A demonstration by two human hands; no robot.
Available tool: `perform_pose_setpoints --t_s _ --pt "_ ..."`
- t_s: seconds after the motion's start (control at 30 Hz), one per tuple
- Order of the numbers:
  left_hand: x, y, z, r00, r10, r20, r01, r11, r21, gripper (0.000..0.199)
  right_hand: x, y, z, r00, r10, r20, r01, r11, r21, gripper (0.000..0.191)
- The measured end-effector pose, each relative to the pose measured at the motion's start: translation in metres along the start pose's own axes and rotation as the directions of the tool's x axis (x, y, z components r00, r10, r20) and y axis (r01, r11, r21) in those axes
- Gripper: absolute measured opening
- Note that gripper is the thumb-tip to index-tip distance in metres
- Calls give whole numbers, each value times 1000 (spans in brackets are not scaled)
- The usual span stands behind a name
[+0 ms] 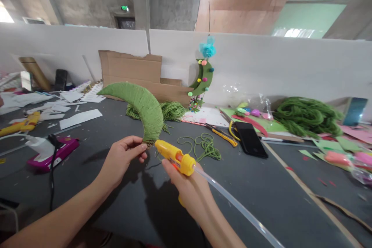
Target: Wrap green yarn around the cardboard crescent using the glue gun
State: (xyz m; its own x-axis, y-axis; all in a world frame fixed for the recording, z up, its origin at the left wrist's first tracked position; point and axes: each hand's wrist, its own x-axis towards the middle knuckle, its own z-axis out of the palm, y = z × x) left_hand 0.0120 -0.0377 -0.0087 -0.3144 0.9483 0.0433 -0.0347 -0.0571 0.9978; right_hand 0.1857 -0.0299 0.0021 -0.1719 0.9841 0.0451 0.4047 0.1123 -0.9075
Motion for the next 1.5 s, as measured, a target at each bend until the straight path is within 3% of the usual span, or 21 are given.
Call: perform_pose_setpoints --t_s 0.3,0.4,0.5,0.6,0.73,0.9,1.07,1.17,1.3,1.4,1.5 --pt "2 -5 -2 1000 -20 6 20 998 -63 13 4 1 -2 999 48 4 -47 996 -77 40" --pt "7 -7 -6 1000 -27 -8 26 998 -62 13 10 3 -11 995 81 54 -82 996 20 41" --pt "15 -8 -13 998 -5 -59 3 999 -35 14 19 8 -23 978 61 198 -108 966 236 23" --pt "23 -8 -23 991 18 -135 -22 999 -26 15 24 11 -32 903 64 424 -219 919 328 11" --pt "31 -11 -32 982 38 -186 -46 998 -37 17 23 12 -33 864 181 469 -347 890 296 18" --pt "42 -16 -43 962 81 -262 -96 994 -48 21 18 12 -27 857 257 446 -330 940 92 26" --pt "54 -15 -58 916 113 -385 -156 984 -82 25 16 22 -19 925 185 333 -126 973 -192 34" --pt "53 -12 -60 909 107 -403 -165 980 -111 24 16 27 -15 945 154 290 -15 902 -431 42" --pt "44 -7 -50 936 95 -338 -146 981 -130 25 17 30 -14 968 91 233 105 697 -709 51" --pt "34 -3 -41 958 91 -272 -130 983 -129 22 21 30 -17 975 45 220 152 587 -795 51" --pt "24 1 -32 974 84 -208 -112 986 -122 19 30 30 -25 988 -6 157 132 572 -809 51"
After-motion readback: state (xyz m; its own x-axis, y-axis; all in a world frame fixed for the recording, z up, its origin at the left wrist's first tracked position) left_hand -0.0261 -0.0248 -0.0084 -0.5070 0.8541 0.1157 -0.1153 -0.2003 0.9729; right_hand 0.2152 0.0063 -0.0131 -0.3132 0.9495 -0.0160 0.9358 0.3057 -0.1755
